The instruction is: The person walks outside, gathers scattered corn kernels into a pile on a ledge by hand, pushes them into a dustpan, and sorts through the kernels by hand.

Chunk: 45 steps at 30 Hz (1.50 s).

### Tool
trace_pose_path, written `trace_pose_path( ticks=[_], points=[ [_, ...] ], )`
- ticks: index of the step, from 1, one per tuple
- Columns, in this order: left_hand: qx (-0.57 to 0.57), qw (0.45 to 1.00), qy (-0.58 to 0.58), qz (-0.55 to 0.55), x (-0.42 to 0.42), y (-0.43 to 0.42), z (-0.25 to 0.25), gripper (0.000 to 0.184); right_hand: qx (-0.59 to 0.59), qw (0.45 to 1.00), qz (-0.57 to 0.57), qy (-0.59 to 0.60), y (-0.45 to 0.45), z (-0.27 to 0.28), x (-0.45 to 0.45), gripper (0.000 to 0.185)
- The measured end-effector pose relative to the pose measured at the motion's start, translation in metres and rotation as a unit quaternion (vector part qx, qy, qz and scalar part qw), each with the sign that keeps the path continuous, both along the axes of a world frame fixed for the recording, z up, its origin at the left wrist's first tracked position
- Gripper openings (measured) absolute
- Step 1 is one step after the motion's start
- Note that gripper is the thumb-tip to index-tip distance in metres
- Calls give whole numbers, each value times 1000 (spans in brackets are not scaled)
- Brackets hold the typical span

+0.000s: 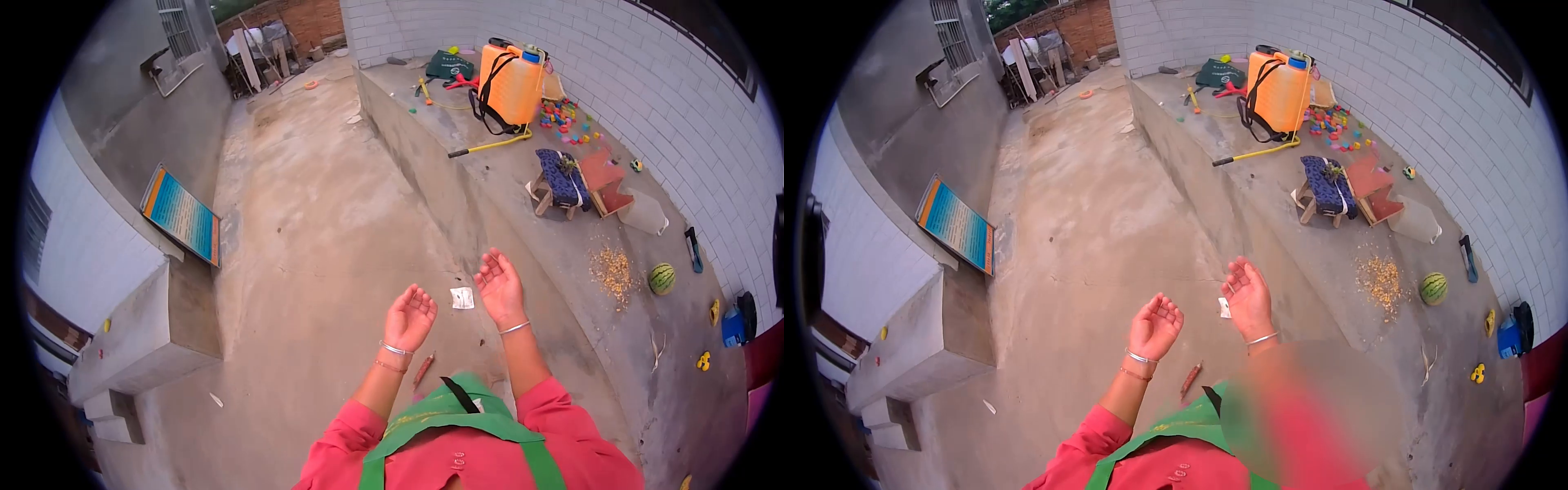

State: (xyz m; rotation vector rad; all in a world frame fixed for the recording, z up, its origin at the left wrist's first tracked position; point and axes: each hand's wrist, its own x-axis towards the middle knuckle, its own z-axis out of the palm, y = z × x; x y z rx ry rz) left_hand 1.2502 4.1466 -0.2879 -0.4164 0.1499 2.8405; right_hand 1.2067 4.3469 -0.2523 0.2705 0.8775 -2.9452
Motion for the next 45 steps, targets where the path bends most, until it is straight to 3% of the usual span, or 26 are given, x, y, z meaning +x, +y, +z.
trace_pose_path(
  ticks=[3, 10, 17, 23, 26, 36, 45],
  points=[
    [4, 998, 1, -68, -99, 5, -11, 10, -7, 997, -80, 7, 16, -9, -78, 18],
    [-3, 994, -24, -104, -334, -12, -43, 11, -49, 994, -96, -37, -3, -73, -320, 17],
    [-77, 996, -20, -42, -553, -72, 10, 8, -36, 999, -17, 9, -95, -13, -580, 18],
    [-60, 997, -47, 5, -699, -148, -9, 8, 1, 999, 50, -4, -174, -17, -740, 17],
    [-45, 996, -74, -20, -775, -177, -30, 7, 16, 1000, 10, -8, -193, -27, -818, 17],
    [-36, 989, -1, -141, -1055, -227, 5, 9, 105, 986, -132, -13, -227, -7, -1031, 17],
    [-179, 951, 9, -250, -1244, -199, -26, 8, 174, 962, -201, -55, -191, -50, -1226, 14]
  ],
)
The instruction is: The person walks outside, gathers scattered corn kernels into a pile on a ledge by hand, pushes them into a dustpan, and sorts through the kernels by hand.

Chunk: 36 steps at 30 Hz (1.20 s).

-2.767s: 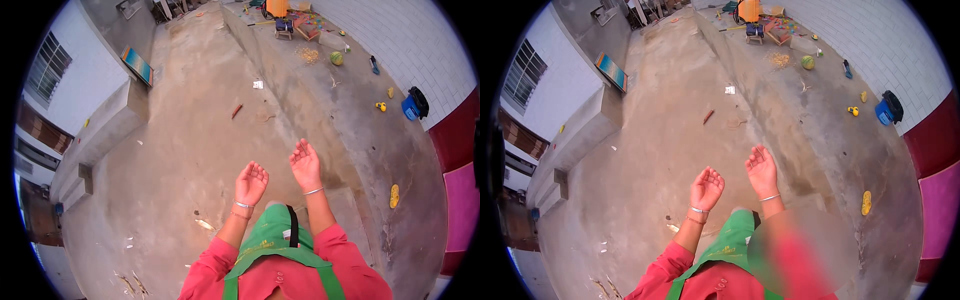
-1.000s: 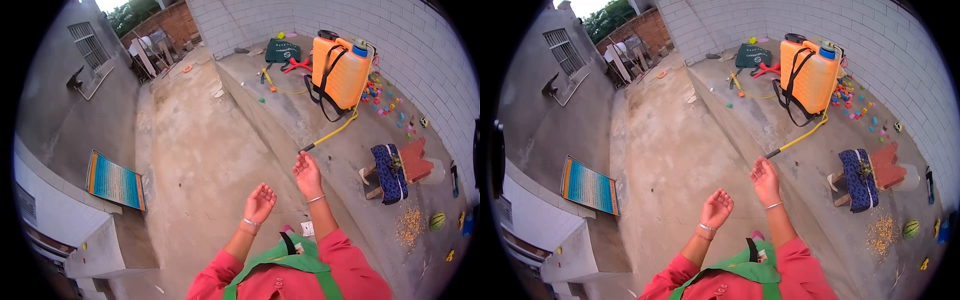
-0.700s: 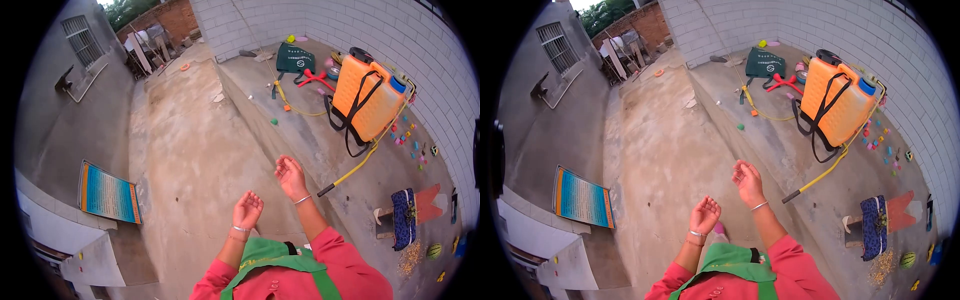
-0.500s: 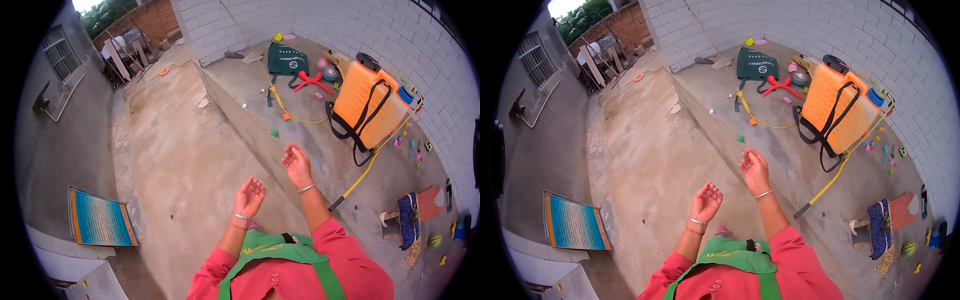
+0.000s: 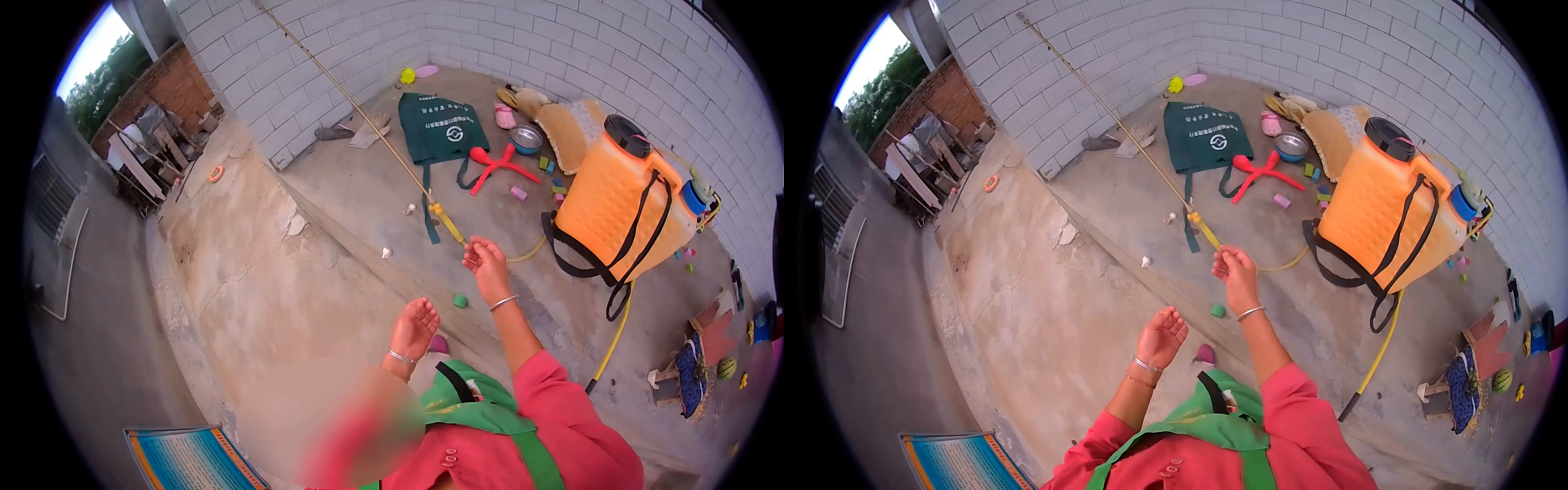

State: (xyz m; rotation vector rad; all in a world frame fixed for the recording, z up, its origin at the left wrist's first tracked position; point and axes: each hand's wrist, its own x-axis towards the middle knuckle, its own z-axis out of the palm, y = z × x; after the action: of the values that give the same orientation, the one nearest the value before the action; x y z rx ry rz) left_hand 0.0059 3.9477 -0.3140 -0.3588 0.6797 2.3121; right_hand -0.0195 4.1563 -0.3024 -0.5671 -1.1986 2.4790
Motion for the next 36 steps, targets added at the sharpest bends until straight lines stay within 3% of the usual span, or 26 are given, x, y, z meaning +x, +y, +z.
trace_pose_path(
  ticks=[4, 6, 8, 14, 15, 20, 26, 28, 29, 31, 32, 34, 36],
  points=[
    [-79, 997, -3, -9, -74, -1, 12, 8, -14, 1000, -2, -21, 5, -8, -111, 15],
    [-92, 995, 14, -20, -124, -5, 20, 8, 33, 999, 10, -6, 4, -6, -169, 16],
    [-105, 994, 20, 36, -157, -7, 17, 10, 60, 998, 17, -5, 1, -4, -214, 17],
    [-140, 989, 50, 18, -256, -3, 4, 14, 49, 999, -1, 5, 3, -9, -264, 18],
    [-168, 983, 70, 5, -274, -1, -1, 15, 49, 999, -17, -7, 8, -10, -261, 18],
    [-245, 953, 169, -50, -389, 41, -23, 58, 66, 981, -164, -81, 50, -13, -196, 17],
    [-258, 935, 242, -13, -481, 105, -19, 62, 100, 928, -344, -105, 106, 9, -96, 17],
    [-21, 967, 249, -56, -482, 118, -8, 58, 97, 894, -419, -123, 115, 13, -62, 17],
    [-16, 966, 251, -66, -479, 130, -3, 58, 97, 890, -430, -122, 120, 13, -47, 17],
    [24, 960, 274, -54, -463, 150, 9, 34, 78, 871, -469, -125, 125, 9, -17, 15],
    [25, 959, 278, -60, -452, 161, 16, 34, 75, 868, -475, -122, 129, 6, -4, 15],
    [-75, 928, 364, 19, -419, 190, 38, 7, 43, 833, -537, -129, 140, 0, 20, 15],
    [-68, 928, 366, 11, -383, 220, 73, 7, 36, 811, -573, -111, 153, -5, 44, 15]
  ],
)
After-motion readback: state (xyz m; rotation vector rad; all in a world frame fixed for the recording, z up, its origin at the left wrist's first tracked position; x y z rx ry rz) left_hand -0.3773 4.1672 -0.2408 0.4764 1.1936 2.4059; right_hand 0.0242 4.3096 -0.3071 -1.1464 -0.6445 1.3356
